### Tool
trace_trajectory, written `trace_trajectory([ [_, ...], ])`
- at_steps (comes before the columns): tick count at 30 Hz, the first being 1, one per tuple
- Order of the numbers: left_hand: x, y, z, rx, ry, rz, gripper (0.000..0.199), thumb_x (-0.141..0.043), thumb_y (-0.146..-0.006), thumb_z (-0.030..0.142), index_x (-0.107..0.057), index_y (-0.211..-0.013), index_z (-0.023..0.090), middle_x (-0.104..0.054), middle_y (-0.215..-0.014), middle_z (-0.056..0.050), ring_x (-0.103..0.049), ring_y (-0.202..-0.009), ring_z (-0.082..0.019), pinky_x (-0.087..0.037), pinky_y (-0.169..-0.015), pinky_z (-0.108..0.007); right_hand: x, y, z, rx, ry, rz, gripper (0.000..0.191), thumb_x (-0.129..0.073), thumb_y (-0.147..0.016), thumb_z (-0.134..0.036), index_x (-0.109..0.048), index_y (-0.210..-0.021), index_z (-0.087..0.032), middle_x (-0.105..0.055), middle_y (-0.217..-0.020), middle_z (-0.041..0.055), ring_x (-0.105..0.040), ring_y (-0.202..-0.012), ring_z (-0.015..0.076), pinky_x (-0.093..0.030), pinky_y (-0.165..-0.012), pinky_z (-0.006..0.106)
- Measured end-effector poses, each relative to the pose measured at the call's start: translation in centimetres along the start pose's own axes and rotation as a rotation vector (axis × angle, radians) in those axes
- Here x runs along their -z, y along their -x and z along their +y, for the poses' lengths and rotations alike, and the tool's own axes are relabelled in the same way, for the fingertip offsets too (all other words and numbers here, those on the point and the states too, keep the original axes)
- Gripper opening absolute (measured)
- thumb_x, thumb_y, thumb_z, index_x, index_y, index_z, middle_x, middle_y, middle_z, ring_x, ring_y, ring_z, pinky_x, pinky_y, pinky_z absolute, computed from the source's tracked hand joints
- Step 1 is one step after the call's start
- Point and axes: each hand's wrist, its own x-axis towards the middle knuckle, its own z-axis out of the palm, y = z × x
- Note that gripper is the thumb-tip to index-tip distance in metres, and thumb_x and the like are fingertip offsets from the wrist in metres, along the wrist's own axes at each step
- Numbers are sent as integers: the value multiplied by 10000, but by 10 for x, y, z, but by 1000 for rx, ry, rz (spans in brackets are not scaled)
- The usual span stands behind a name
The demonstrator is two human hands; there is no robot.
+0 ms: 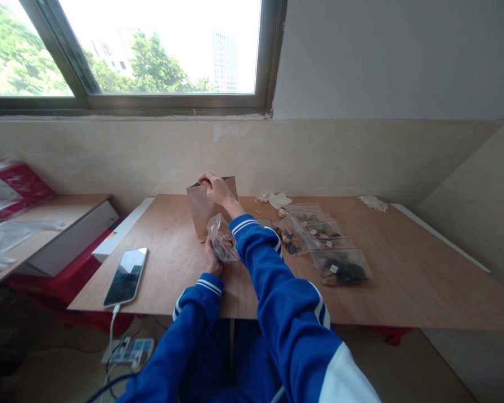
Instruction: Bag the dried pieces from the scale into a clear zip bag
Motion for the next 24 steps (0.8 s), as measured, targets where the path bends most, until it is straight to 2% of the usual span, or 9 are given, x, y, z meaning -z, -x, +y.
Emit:
trace_trajectory([
  [4, -1, 0, 0, 16, 30, 28, 414, -421, -924, 384, -727, -914, 107, -731, -814, -97, -705, -786, -213, -535, -816, -314, 6, 3, -9, 22, 137, -105, 215, -396, -908, -95, -604, -917, -150, -612, -964, 68, -569, -913, 166, -419, -868, 266],
  [7, 0, -1, -1, 1, 10, 44, 389, -460, -901, 394, -721, -946, 109, -731, -814, -97, -707, -791, -216, -537, -817, -321, 8, 5, -20, -49, 336, -162, 221, -397, -931, -123, -616, -945, -149, -627, -1009, 88, -579, -921, 180, -418, -844, 267],
  [11, 3, -3, -2, -4, -19, 9, 412, -478, -880, 443, -715, -947, 113, -720, -777, -94, -702, -738, -224, -546, -768, -342, 9, 7, -33, -183, 572, -245, 291, -359, -992, -224, -638, -992, -139, -664, -1044, 121, -603, -940, 206, -420, -834, 290],
  [15, 5, -3, -3, -1, -33, -21, 414, -457, -887, 454, -711, -874, 127, -706, -719, -80, -672, -620, -191, -546, -670, -314, 9, 7, -41, -173, 671, -335, 361, -329, -1011, -256, -662, -1019, -117, -673, -1068, 140, -584, -1019, 236, -412, -893, 338],
  [17, 5, -3, -3, 18, -34, -36, 428, -439, -893, 459, -705, -850, 126, -697, -683, -76, -648, -562, -176, -537, -611, -300, 8, 8, -43, -154, 715, -319, 383, -329, -1011, -267, -674, -1009, -101, -652, -1111, 163, -542, -1092, 267, -387, -949, 392],
  [20, 3, -1, -1, 14, -35, -26, 410, -444, -890, 444, -697, -842, 126, -699, -681, -74, -637, -538, -169, -527, -571, -288, 12, 13, -48, -146, 689, -212, 328, -385, -990, -257, -664, -1057, -99, -595, -1194, 180, -491, -1152, 288, -349, -997, 441],
  [22, 2, 0, 0, 1, -25, -17, 381, -452, -888, 419, -698, -838, 132, -703, -693, -73, -641, -547, -166, -527, -574, -282, 20, 24, -54, -154, 553, -115, 275, -439, -967, -246, -644, -1105, -125, -575, -1209, 157, -492, -1151, 267, -349, -1007, 421],
  [24, 1, 1, 1, 8, -11, -24, 375, -456, -884, 415, -703, -846, 135, -706, -703, -76, -644, -556, -167, -527, -580, -283, 34, 43, -61, -190, 318, -58, 258, -440, -967, -258, -643, -1086, -153, -598, -1158, 113, -533, -1098, 219, -386, -981, 363],
])
